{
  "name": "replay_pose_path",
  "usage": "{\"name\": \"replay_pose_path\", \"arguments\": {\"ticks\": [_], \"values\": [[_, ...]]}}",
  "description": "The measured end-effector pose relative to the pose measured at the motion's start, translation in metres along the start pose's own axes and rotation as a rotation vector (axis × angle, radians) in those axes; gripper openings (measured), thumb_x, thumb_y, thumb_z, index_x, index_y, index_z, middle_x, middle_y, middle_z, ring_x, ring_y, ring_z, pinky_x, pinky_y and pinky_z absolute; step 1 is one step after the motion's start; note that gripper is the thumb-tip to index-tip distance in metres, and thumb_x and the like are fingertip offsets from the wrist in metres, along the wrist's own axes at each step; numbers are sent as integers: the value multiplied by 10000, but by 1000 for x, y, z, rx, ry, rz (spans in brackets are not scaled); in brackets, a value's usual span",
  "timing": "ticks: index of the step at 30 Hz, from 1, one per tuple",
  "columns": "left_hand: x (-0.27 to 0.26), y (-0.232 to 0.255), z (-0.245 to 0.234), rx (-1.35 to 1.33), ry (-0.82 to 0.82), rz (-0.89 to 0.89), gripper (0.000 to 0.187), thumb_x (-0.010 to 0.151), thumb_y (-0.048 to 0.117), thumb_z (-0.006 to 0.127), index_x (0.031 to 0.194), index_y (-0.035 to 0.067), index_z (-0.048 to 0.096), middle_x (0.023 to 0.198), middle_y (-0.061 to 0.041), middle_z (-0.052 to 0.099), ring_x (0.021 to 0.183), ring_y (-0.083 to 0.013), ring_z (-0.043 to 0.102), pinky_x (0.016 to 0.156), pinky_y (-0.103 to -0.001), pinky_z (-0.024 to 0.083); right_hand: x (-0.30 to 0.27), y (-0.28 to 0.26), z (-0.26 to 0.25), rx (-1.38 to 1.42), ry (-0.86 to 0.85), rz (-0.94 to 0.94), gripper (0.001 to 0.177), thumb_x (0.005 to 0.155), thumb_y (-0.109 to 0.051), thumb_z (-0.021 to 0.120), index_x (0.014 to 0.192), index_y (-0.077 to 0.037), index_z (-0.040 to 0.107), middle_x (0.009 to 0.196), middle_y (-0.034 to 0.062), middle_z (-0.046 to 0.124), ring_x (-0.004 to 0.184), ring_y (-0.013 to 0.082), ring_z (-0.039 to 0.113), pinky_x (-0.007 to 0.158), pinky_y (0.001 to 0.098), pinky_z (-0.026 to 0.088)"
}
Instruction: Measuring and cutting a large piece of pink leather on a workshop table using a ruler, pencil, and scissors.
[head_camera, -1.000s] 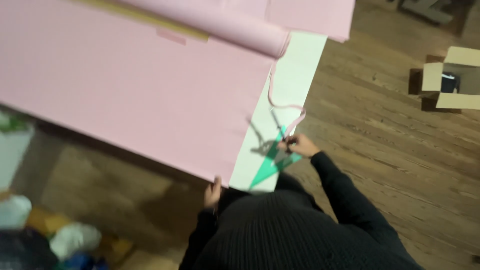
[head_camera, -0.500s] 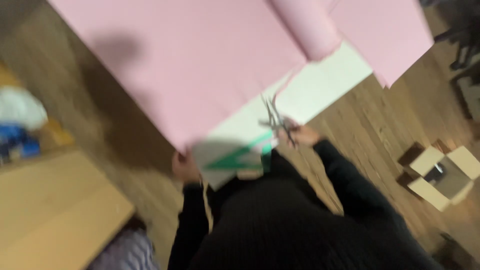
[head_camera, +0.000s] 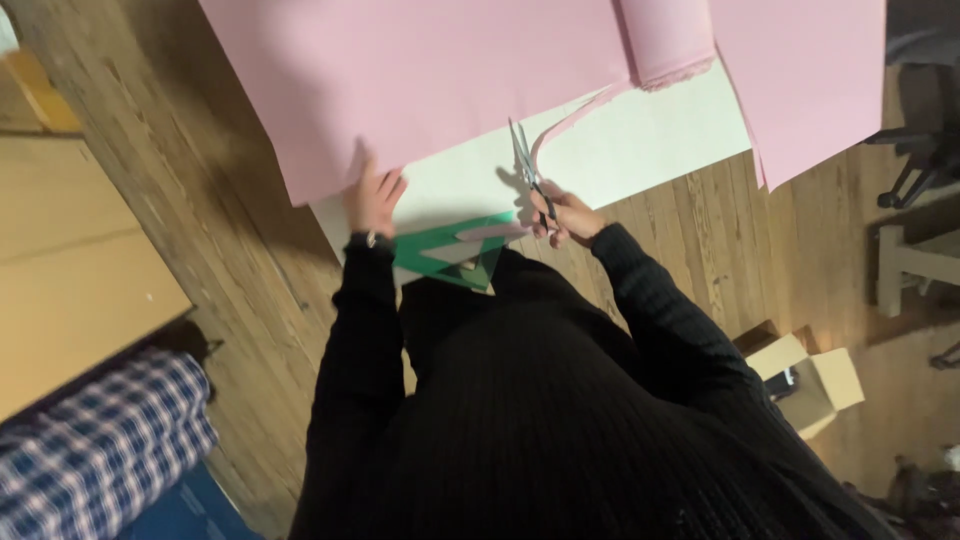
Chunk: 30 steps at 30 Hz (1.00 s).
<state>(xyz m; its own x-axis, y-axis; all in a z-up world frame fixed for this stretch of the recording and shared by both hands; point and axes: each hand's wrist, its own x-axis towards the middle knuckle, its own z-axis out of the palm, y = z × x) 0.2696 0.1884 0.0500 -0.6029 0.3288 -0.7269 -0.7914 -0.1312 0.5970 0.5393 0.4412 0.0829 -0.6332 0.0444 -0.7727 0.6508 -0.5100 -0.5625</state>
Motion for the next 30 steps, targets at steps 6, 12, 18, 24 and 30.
{"name": "replay_pose_path", "arguments": {"ticks": [6, 12, 18, 24, 30], "values": [[58, -114, 48, -9, -351, 6, 758, 974, 457, 653, 1542, 30, 387, 1516, -149, 504, 1361, -281, 573, 1122, -390, 495, -5, -12, 8, -122, 65, 17, 651, 855, -629, 725, 937, 7, 611, 693, 77, 653, 486, 103, 588, 410, 243, 477], [-17, -67, 139, 211, 18, -54, 524, 860, 347, 802, 1180, -56, 703, 959, -197, 765, 785, -251, 766, 604, -354, 622, -14, -19, 16, -167, 114, -29, 590, 855, -572, 771, 871, 2, 638, 616, 55, 624, 436, 95, 518, 376, 244, 398], [-13, -70, 144, 210, 130, -62, 439, 814, 320, 833, 1072, -23, 740, 766, -119, 751, 554, -160, 705, 399, -275, 522, -10, -18, 17, -157, 137, 21, 587, 868, -551, 784, 872, 17, 638, 596, 45, 613, 430, 87, 533, 370, 244, 391], [-13, -72, 145, 203, 152, -103, 429, 807, 346, 835, 1023, -14, 746, 755, -101, 743, 529, -143, 677, 393, -264, 499, -19, -48, 36, -202, 175, 38, 506, 821, -550, 764, 906, -55, 705, 537, 16, 576, 382, 70, 491, 339, 222, 353], [-25, -60, 148, 221, 170, -97, 379, 807, 349, 825, 952, 5, 763, 684, -101, 710, 472, -148, 648, 373, -267, 505, -5, -22, 12, -236, 188, 27, 507, 876, -471, 822, 806, -2, 643, 547, 30, 579, 403, 78, 495, 360, 221, 344]]}}
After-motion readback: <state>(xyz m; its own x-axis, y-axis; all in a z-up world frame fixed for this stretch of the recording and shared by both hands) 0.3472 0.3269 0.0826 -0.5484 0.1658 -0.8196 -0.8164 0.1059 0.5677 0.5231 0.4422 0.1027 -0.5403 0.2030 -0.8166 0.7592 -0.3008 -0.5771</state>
